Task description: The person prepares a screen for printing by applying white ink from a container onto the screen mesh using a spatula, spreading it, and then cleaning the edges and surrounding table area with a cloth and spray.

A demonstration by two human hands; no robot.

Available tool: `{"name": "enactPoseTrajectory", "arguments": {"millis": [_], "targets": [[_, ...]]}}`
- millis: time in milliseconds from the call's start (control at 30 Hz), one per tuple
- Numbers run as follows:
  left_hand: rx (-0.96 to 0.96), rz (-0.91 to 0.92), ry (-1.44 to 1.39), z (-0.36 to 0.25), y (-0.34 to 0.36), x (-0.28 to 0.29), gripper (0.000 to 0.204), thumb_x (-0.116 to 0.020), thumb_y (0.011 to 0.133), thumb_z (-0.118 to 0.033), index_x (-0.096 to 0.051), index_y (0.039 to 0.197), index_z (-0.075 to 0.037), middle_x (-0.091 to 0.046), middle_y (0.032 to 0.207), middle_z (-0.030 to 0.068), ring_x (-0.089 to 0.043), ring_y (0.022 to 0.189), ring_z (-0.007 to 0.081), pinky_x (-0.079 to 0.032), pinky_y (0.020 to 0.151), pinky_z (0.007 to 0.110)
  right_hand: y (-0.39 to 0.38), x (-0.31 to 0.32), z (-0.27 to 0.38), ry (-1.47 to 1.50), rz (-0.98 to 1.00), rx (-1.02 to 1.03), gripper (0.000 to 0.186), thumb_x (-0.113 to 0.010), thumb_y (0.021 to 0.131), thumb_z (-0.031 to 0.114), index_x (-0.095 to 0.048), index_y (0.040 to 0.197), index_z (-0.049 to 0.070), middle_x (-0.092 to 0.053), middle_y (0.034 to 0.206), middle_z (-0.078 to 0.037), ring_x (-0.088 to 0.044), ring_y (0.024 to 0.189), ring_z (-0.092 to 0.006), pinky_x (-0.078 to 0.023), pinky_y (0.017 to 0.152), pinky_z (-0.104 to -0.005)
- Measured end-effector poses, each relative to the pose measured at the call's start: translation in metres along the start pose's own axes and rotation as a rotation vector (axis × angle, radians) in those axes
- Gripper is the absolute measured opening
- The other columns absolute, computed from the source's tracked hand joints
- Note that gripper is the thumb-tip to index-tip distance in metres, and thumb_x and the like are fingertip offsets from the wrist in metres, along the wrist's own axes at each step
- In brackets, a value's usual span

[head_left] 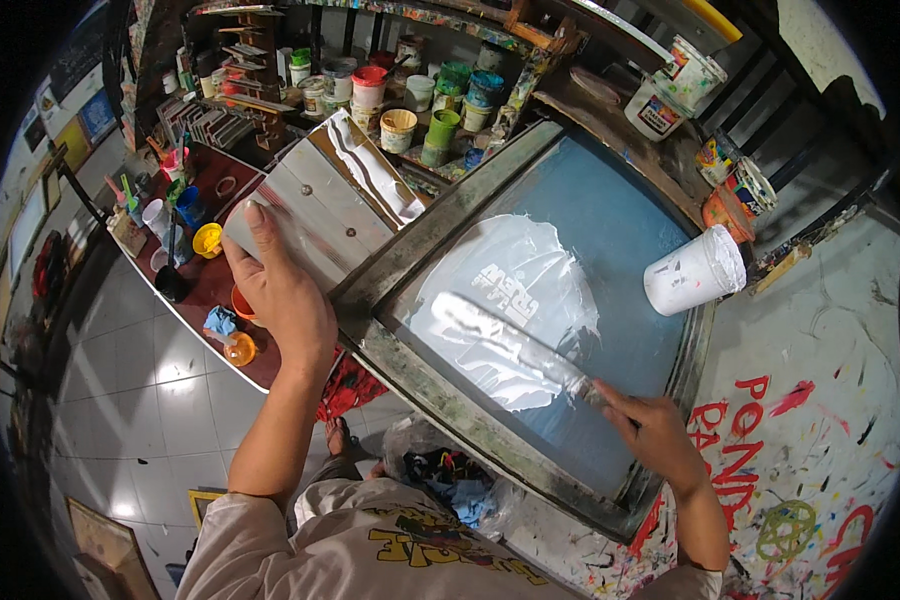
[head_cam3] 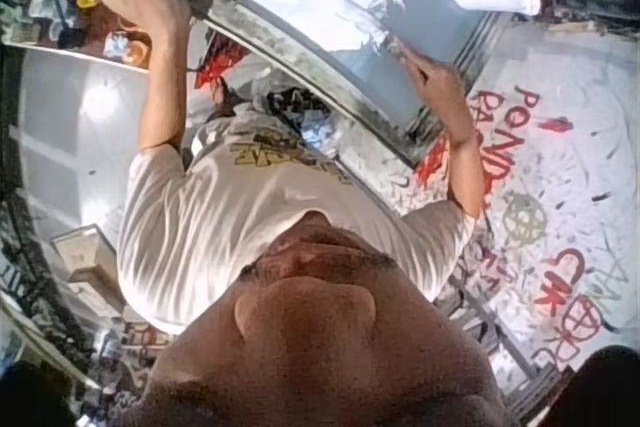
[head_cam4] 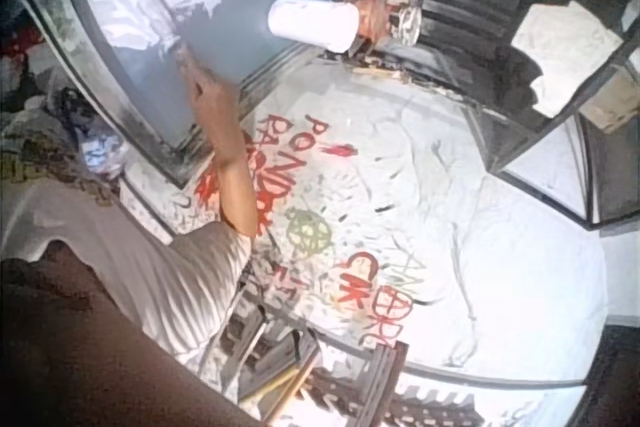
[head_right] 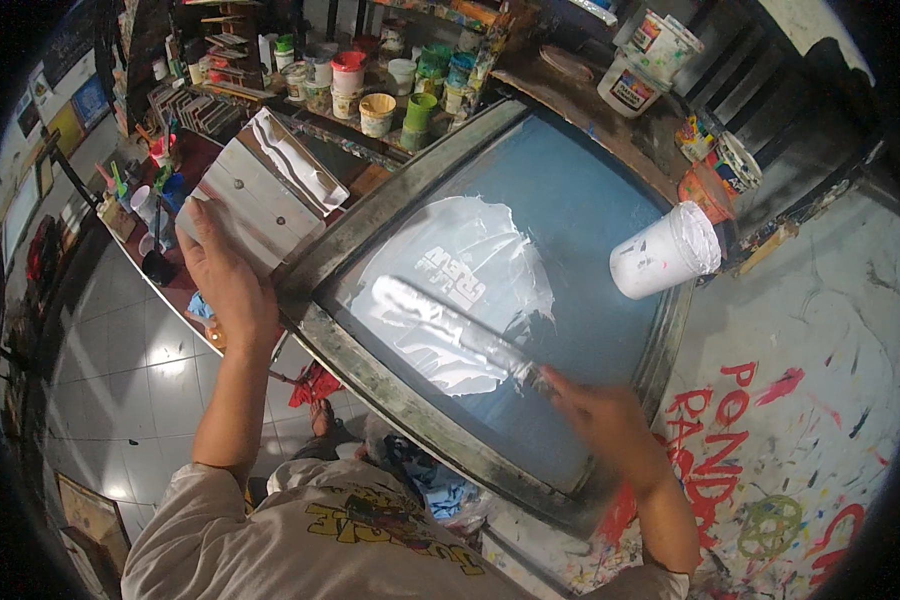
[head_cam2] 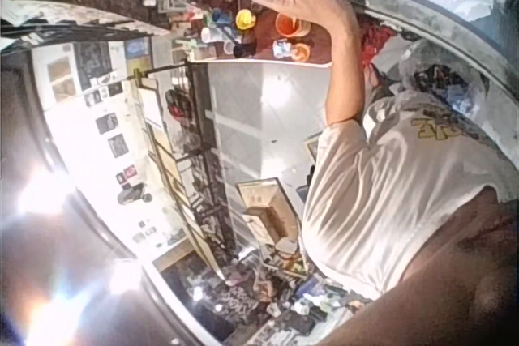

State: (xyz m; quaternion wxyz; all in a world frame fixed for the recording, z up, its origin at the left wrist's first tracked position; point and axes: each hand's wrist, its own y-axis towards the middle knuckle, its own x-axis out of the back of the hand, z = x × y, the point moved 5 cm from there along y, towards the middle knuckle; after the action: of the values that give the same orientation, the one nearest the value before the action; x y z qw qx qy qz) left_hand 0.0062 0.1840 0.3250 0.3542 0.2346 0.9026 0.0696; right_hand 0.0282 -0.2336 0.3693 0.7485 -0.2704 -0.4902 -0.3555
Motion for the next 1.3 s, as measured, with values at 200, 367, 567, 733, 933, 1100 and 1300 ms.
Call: {"name": "enactPoseTrajectory", "arguments": {"millis": [200, 367, 567, 733, 933, 1100, 1300], "targets": [[0.045, 0.018, -0.06, -0.01, 0.003, -0.011, 0.038, -0.054, 0.105, -0.041, -0.053, 0.12, -0.007, -0.064, 0.111, 0.0051, -0.061, 0.099, 0.013, -0.052, 0.086, 0.031, -0.041, 0.021, -0.022, 0.404, -0.097, -0.171, 0.038, -0.066, 0.095, 0.018, -0.065, 0.131, 0.007, -0.068, 0.075, -0.008, -0.06, 0.064, -0.0119, -0.049, 0.064, -0.0278], [0.09, 0.239, -0.043, -0.016, 0.006, -0.048, 0.035, -0.057, 0.104, -0.037, -0.057, 0.116, -0.004, -0.064, 0.104, 0.0025, -0.057, 0.091, 0.0081, -0.048, 0.084, 0.025, -0.08, 0.027, -0.019, 0.513, -0.329, -0.165, 0.045, -0.062, 0.097, 0.026, -0.062, 0.134, 0.001, -0.055, 0.064, 0.0, -0.05, 0.056, -0.007, -0.041, 0.054, -0.0243], [0.164, 0.582, 0.037, -0.023, 0.006, -0.11, 0.035, -0.057, 0.104, -0.033, -0.056, 0.125, -0.005, -0.065, 0.111, 0.0044, -0.063, 0.097, 0.0099, -0.053, 0.086, 0.029, -0.121, 0.034, -0.014, 0.449, -0.701, -0.307, 0.051, -0.058, 0.103, 0.028, -0.051, 0.145, 0.0, -0.053, 0.071, 0.003, -0.046, 0.059, -0.008, -0.039, 0.055, -0.0252], [-0.126, 0.722, 0.051, -0.042, -0.031, -0.216, 0.035, -0.064, 0.1, -0.034, -0.064, 0.111, -0.002, -0.068, 0.102, 0.0066, -0.061, 0.088, 0.0114, -0.049, 0.081, 0.027, -0.13, 0.05, -0.037, -0.086, -1.119, -0.466, 0.033, -0.054, 0.104, 0.017, -0.057, 0.133, 0.002, -0.058, 0.082, -0.004, -0.049, 0.069, -0.0115, -0.041, 0.062, -0.0284], [-0.24, 0.627, -0.088, -0.026, -0.109, -0.319, 0.036, -0.066, 0.098, -0.032, -0.054, 0.108, 0.0, -0.064, 0.095, 0.0171, -0.061, 0.086, 0.0233, -0.049, 0.081, 0.039, -0.096, 0.052, -0.075, -0.221, -1.191, -0.353, 0.028, -0.052, 0.103, 0.012, -0.052, 0.128, 0.001, -0.063, 0.102, -0.022, -0.063, 0.089, -0.0362, -0.05, 0.077, -0.0412], [-0.16, 0.585, -0.024, 0.009, -0.127, -0.341, 0.04, -0.066, 0.097, -0.035, -0.053, 0.112, 0.0, -0.068, 0.095, 0.0232, -0.066, 0.085, 0.0358, -0.05, 0.079, 0.045, -0.07, 0.046, -0.088, -0.085, -1.144, -0.339, 0.034, -0.06, 0.095, 0.009, -0.054, 0.127, 0.001, -0.061, 0.122, -0.022, -0.061, 0.111, -0.0421, -0.048, 0.093, -0.0455], [-0.183, 0.576, 0.013, 0.032, -0.128, -0.341, 0.041, -0.066, 0.097, -0.036, -0.054, 0.112, 0.0, -0.068, 0.093, 0.0228, -0.067, 0.085, 0.0373, -0.05, 0.078, 0.046, -0.076, 0.042, -0.076, -0.208, -1.108, -0.33, 0.04, -0.066, 0.092, 0.01, -0.057, 0.131, 0.007, -0.059, 0.11, -0.018, -0.062, 0.1, -0.0394, -0.05, 0.085, -0.0457]]}}
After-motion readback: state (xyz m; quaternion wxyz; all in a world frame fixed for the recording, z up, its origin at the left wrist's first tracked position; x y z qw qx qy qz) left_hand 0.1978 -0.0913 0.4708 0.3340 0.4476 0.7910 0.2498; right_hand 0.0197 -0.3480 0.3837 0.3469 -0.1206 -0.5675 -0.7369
